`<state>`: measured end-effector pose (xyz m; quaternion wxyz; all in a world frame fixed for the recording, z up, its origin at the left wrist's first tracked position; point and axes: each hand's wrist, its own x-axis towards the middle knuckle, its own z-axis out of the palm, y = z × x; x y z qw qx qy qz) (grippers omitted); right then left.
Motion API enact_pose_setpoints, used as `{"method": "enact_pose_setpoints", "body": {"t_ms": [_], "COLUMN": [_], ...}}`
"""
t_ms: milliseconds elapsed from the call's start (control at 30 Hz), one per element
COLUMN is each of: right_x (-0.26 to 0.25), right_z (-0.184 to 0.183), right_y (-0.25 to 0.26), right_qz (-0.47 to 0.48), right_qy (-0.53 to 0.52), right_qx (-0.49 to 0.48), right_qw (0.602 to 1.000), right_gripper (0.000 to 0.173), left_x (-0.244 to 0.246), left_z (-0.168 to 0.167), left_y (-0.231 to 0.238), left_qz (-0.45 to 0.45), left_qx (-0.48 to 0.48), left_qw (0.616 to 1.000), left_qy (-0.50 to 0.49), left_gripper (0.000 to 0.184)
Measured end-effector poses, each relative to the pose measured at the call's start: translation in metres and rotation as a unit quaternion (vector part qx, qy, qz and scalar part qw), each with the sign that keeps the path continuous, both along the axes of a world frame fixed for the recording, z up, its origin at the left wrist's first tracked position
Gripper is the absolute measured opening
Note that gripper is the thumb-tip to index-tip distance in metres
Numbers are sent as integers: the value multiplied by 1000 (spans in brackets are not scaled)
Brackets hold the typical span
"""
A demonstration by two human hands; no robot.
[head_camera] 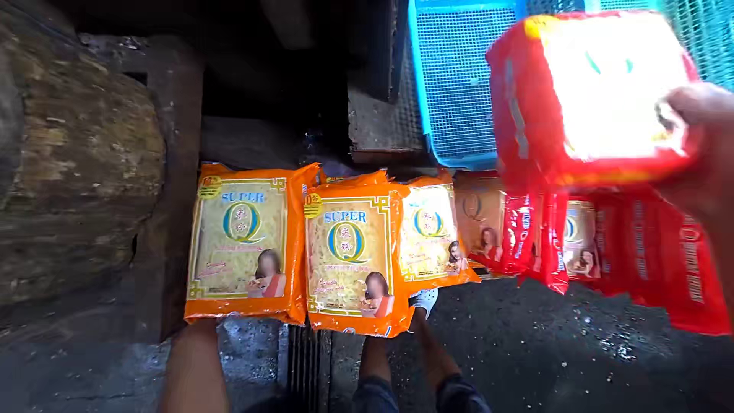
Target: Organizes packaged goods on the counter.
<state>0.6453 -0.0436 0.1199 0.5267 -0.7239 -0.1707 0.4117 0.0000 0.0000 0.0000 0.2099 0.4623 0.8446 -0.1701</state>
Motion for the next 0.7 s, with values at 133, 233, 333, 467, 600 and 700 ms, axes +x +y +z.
{"method": "enact_pose_setpoints", "body": {"t_ms": [133,233,333,467,600,700], "right_x": [-18,-8,3,-1,-49,-105], "right_z": [-36,-73,-92,-58,-5,-35], "right_y": [96,124,132,98,-60,-172], "right_qz": [30,63,103,123,104,39], "right_qy": [-76,-92,-169,-259,-111,88], "right_qx": [12,-20,-71,-55,93,-41], "right_qw": [997,994,978,956,984,995], "right_gripper": [19,29,31,53,20,22], "left_x": [5,-12,-12,34,130,217], "left_z": [-10,-36,-45,-29,10,40], "left_y": [3,-14,-61,-160,-209,-207], "left_qz": [272,333,334,240,7,-194], "left_qx": [193,248,213,28,-200,-124], "left_qw": [884,779,805,879,847,770], "left_qy": [-327,-470,-441,-412,-493,-595], "left_gripper": [35,37,38,35,30,23]}}
